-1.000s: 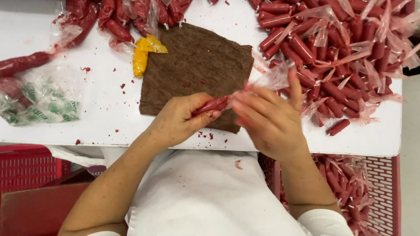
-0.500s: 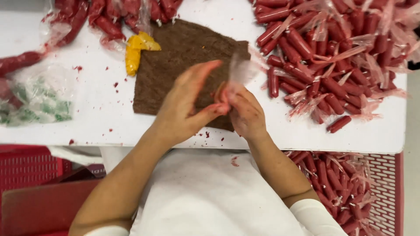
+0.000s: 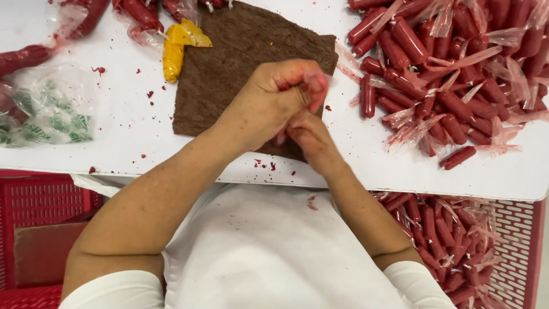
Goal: The person manually twists or ties the ends of red sausages in plastic casings by hand and moves them into piles on a white table next to a container of red meat paste.
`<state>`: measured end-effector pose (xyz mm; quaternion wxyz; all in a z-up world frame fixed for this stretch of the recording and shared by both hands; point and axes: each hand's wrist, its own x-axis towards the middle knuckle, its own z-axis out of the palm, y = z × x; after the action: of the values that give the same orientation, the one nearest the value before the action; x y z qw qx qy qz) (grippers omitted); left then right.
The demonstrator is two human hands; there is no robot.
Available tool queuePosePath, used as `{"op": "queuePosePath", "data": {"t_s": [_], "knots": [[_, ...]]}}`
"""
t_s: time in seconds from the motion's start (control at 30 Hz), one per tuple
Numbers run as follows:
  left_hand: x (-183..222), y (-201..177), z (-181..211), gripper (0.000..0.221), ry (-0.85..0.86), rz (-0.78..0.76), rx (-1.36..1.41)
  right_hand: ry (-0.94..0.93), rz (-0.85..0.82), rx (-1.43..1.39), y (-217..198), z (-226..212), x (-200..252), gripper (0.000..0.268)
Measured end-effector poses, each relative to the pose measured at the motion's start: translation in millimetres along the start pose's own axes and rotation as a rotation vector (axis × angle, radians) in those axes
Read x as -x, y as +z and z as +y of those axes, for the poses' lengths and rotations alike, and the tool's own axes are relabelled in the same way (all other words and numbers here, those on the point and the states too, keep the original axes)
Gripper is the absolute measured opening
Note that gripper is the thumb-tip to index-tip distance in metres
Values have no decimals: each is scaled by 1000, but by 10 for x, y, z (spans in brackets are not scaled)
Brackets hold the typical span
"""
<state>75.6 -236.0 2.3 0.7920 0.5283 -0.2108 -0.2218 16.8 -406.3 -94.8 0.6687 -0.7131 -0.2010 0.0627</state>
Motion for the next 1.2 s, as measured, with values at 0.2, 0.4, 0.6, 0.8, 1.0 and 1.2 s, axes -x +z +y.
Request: {"op": "queuePosePath", "data": {"t_s": [0.2,0.4,0.6,0.8,1.0,1.2], "knots": [[126,-48,523,39,192,-70,-139,-67,-97,-37,66,-353,-352,15],[862,-297,664,49,360,-306,-604,-296,-249,616,-20,-766,-448,35],[1541,-380,-666,57,-738,104,496,-591,-181,1214,460,-206,-39,8],[1640,-152,-1046,22,-708,209,640,-433,-620,768,184,-438,-94,33],[1260,-167,150,12,450,-399,-982,29,-915,-84,-63,-1246,-183,14],[1176,-190,-925,23,101,156,-286,569,155,-975,292,-908,236,21]]}}
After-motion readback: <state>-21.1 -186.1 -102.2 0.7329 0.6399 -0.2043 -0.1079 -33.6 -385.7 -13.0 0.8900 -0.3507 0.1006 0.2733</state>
